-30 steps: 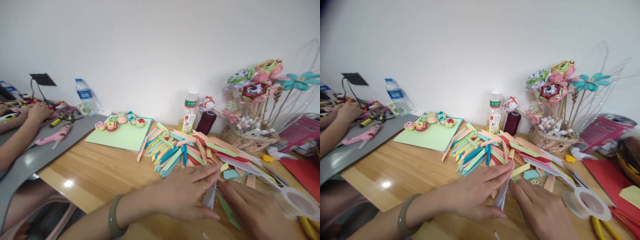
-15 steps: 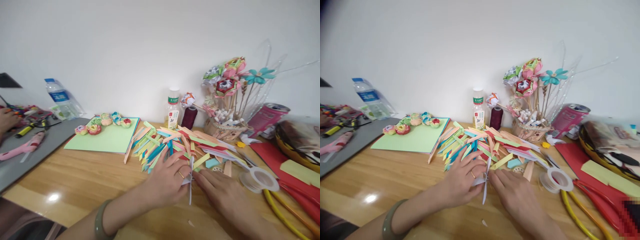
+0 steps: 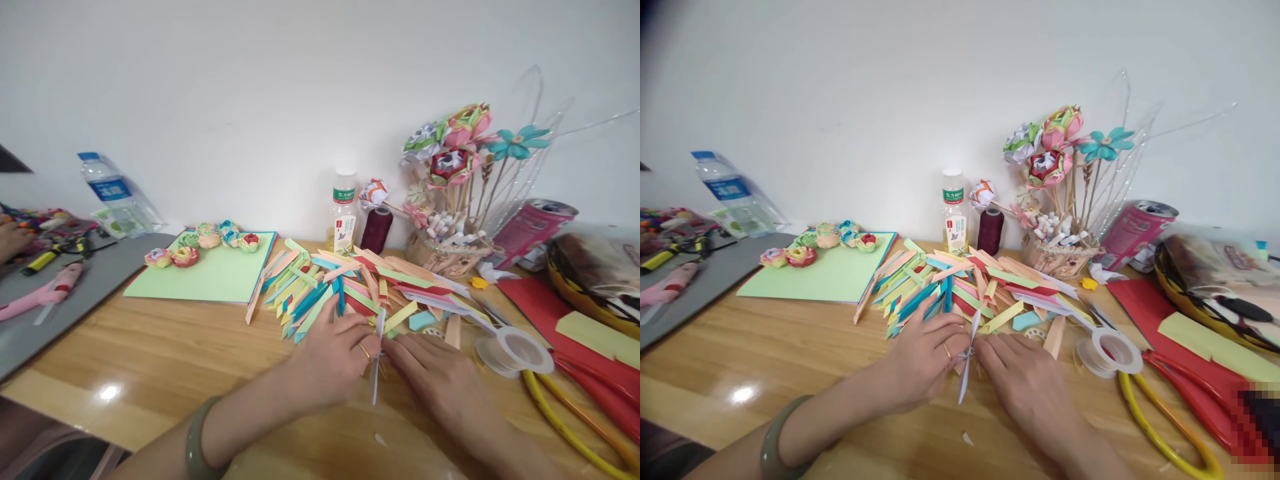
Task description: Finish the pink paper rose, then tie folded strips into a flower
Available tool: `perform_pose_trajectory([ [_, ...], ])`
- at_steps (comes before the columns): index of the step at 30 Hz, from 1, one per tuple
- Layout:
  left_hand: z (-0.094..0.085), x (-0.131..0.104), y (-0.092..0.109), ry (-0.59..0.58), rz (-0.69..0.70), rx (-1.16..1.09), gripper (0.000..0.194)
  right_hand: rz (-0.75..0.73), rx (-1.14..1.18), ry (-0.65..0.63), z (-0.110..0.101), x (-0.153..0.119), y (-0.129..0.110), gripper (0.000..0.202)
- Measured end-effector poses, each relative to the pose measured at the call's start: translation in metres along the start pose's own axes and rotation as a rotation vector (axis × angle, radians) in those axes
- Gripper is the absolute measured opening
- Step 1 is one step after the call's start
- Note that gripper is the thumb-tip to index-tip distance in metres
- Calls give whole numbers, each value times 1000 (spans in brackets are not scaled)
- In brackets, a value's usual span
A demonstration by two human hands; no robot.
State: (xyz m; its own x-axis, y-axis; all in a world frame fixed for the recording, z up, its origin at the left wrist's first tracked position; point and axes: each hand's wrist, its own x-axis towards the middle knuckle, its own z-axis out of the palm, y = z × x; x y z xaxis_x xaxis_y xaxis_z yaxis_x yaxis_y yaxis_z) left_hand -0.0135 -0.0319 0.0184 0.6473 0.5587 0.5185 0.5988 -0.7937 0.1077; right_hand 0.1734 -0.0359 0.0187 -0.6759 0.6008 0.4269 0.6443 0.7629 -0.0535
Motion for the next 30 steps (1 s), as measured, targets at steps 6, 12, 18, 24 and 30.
perform_pose_trajectory([
  [6,-4,3,-2,3,-16,-213,21,-21,63,49,-5,2,0,30],
  [12,-14,7,3,-210,-68,-98,19,-15,80,74,-3,-3,0,26],
  [18,-7,3,-1,-203,11,31,16,-3,76,54,-4,-1,-1,26],
  [24,-1,-1,-4,-40,91,-13,17,19,138,5,-7,0,-4,28],
  [30,0,-1,-6,50,152,-65,17,12,213,39,-4,0,-7,23],
])
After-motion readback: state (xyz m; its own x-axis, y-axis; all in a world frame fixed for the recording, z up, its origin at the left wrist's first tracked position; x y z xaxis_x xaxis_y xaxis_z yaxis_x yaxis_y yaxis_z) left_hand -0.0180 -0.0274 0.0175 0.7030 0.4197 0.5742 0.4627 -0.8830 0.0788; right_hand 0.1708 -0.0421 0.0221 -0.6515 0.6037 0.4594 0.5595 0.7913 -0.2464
